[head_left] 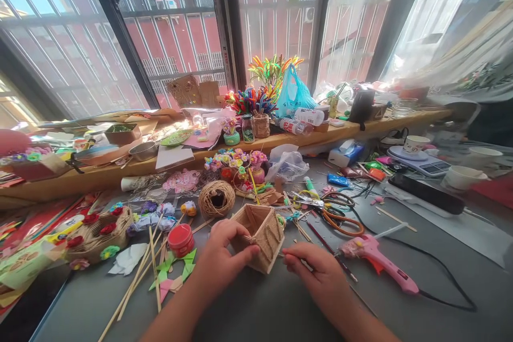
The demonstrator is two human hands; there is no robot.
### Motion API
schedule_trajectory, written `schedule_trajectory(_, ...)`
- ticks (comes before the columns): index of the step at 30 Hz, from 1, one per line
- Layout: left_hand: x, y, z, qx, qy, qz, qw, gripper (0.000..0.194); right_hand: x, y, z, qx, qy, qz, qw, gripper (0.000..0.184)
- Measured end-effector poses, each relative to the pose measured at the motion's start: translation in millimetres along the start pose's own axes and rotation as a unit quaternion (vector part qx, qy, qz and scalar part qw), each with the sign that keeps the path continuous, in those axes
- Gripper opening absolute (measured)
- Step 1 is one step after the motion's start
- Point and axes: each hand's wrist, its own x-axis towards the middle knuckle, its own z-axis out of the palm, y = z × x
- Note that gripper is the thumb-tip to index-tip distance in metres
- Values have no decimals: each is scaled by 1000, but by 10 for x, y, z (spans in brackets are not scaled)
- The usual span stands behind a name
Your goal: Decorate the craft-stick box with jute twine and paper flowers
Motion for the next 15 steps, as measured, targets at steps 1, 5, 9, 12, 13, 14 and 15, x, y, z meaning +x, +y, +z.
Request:
schedule_trajectory(1,-5,5,-2,4,7,1,1000,27,5,11,-4,14,-7,24,1000,17)
schedule_trajectory(5,-25,41,1,27,20,15,999,25,-6,-7,6,23,-59,55,997,35)
schedule_trajectory(9,-36,33,29,36,9,35,999,32,-35,-25,51,17,-75,72,994,49)
schedule_trajectory(12,-44,-33,80,51,13,61,997,32,-31,-11,65,27,-90,106,990,50)
schedule_trajectory(13,-46,-62,100,60,12,78,995,32,-24,-6,65,26,-95,116,988,50)
schedule_trajectory(14,-49,-90,119,72,9,97,993,31,-17,-3,64,22,-99,122,987,50)
schedule_trajectory(15,-51,-118,138,85,4,115,990,31,-10,0,63,18,-101,124,987,49)
